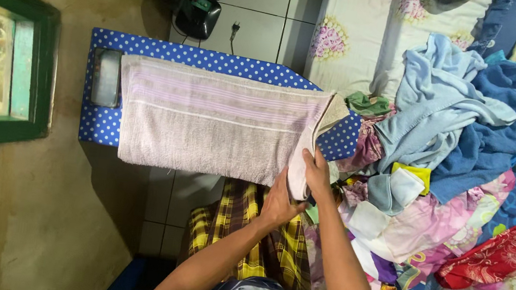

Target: The person folds a light pink towel on a blue polka-dotted ironing board, then folds a light blue towel on the same board. The folded towels are placed on a nearby bed. The task is performed by hand without tools.

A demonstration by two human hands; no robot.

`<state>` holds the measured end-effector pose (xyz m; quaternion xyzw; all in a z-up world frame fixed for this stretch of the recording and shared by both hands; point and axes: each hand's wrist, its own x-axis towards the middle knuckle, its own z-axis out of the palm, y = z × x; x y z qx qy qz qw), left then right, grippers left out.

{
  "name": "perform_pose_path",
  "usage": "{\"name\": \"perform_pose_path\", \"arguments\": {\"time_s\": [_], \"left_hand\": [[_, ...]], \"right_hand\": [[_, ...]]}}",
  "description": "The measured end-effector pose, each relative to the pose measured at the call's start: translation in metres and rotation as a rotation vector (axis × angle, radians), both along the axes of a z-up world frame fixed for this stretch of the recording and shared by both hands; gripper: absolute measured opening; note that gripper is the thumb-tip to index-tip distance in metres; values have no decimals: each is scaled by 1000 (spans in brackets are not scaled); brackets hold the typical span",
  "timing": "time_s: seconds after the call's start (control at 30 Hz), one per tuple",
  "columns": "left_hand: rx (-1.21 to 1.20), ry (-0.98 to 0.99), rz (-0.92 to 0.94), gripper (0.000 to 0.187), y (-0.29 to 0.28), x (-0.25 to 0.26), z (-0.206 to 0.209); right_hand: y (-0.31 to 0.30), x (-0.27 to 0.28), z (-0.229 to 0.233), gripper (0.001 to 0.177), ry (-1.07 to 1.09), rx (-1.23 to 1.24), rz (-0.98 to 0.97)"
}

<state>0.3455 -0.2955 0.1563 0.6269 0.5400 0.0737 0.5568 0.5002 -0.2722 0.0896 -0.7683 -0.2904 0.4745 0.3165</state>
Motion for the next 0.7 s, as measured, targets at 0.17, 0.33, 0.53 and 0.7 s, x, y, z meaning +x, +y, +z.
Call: {"name": "perform_pose_path", "arguments": {"time_s": [0.17,0.33,0.53,0.7], "left_hand": [[-159,-79,196,107,-2,-7,-30],[-226,-276,403,81,-17,-37,-112],[-552,-201,645,47,-29,-84,-181],[-447,-474,777,54,-8,-91,-161]], "right_hand": [[10,-37,3,42,-280,176,133],[30,-67,16,51,-118,-123,329],[60,-67,-16,65,-246,81,454],[94,-46,-63,63,-270,76,119]]}}
